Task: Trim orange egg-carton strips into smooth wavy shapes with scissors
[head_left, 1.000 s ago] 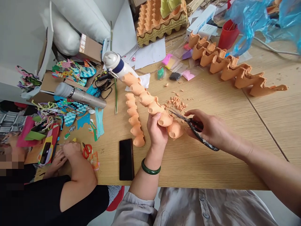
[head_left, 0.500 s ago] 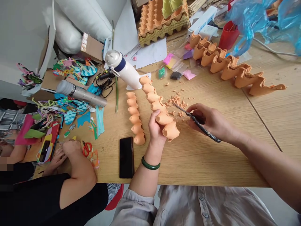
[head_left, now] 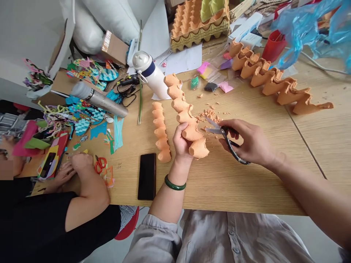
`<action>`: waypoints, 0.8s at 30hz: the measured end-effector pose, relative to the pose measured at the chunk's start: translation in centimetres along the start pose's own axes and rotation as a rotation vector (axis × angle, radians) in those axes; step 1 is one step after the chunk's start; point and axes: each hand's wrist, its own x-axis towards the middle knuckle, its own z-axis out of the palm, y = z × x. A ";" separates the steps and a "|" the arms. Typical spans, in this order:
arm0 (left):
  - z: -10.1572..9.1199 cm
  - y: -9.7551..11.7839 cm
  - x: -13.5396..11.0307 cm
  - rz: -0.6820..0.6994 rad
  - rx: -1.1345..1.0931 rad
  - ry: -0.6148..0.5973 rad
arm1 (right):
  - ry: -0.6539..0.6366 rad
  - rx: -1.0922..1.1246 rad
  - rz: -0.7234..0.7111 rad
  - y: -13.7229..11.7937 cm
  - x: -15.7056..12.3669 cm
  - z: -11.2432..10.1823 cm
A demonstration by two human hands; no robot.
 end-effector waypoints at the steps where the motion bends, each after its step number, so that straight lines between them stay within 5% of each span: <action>1: 0.0 0.0 -0.1 -0.003 -0.004 -0.011 | 0.008 -0.072 -0.047 0.2 0.0 0.1; 16: 1.4 -1.6 -1.6 0.076 0.042 0.120 | 0.053 -0.326 -0.218 1.0 -1.4 2.9; 24: 1.4 -1.9 -1.3 -0.015 0.094 0.168 | 0.001 -0.412 -0.064 -0.2 -2.1 3.6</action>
